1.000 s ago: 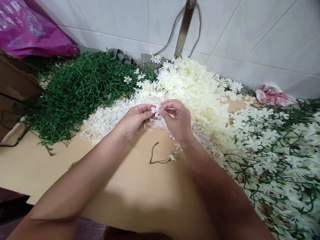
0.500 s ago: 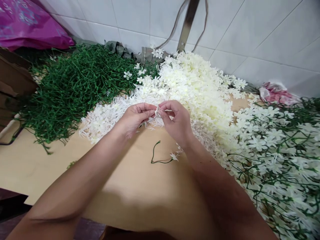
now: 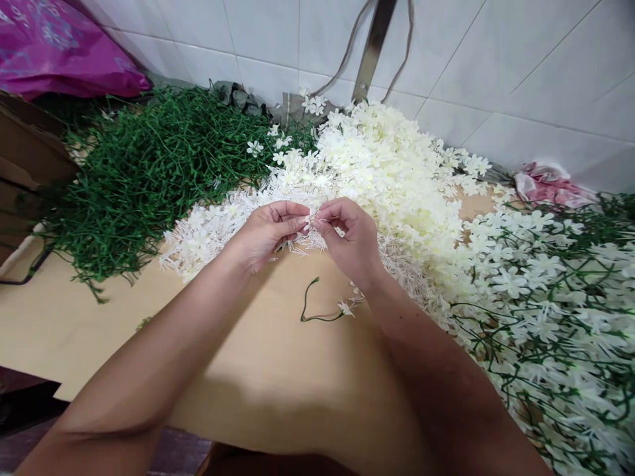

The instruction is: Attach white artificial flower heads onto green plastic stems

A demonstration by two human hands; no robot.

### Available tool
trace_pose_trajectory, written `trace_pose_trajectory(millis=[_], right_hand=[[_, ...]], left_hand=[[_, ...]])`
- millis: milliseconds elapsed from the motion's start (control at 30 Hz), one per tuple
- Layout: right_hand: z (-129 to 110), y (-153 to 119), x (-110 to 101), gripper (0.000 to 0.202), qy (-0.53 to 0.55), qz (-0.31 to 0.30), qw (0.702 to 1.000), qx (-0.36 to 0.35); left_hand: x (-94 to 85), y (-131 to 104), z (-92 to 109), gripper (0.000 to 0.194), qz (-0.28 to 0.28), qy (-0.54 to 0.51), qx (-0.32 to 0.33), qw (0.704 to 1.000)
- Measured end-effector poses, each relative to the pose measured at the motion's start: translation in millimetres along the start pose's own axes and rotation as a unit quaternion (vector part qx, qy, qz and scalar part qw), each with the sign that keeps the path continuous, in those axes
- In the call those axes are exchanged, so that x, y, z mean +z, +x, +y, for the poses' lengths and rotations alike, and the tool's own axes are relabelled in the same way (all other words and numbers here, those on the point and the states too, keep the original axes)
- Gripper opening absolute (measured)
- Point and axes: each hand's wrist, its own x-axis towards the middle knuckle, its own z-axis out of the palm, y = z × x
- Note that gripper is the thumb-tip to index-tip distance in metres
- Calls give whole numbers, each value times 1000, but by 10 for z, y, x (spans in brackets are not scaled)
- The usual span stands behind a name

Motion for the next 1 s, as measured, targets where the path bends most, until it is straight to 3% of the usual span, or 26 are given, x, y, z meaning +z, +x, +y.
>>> trace_pose_trajectory(millis=[133,300,500,633,767,867,933,1000], right_hand=[[25,-13,13,9,-20,17,1000,-1],[16,-20,14,11,-93,17,993,-75],[-49,-12,-13,13,-99,-11,989,-111],[-100,5,-46,11,-72,-46,995,-56],[-103,13,-34,13,-18,-40,999,33],[-89,23,-29,14,4,-63,996,60],[-86,40,-54,15,4,-73,995,62],[-87,67,-105,19,14,-71,995,63]], left_hand=[[42,-18,-5,28,8,22,-2,1000],[20,8,-27,28,5,27,7,1000],[-24,16,-5,35,-59,15,12,998],[-18,-6,46,38,-107,30,10,994],[-15,2,60,39,-82,61,40,994],[-43,2,52,36,-55,104,64,991],[-63,-33,44,32,-37,178,74,981],[-59,-115,17,27,-41,318,70,944]])
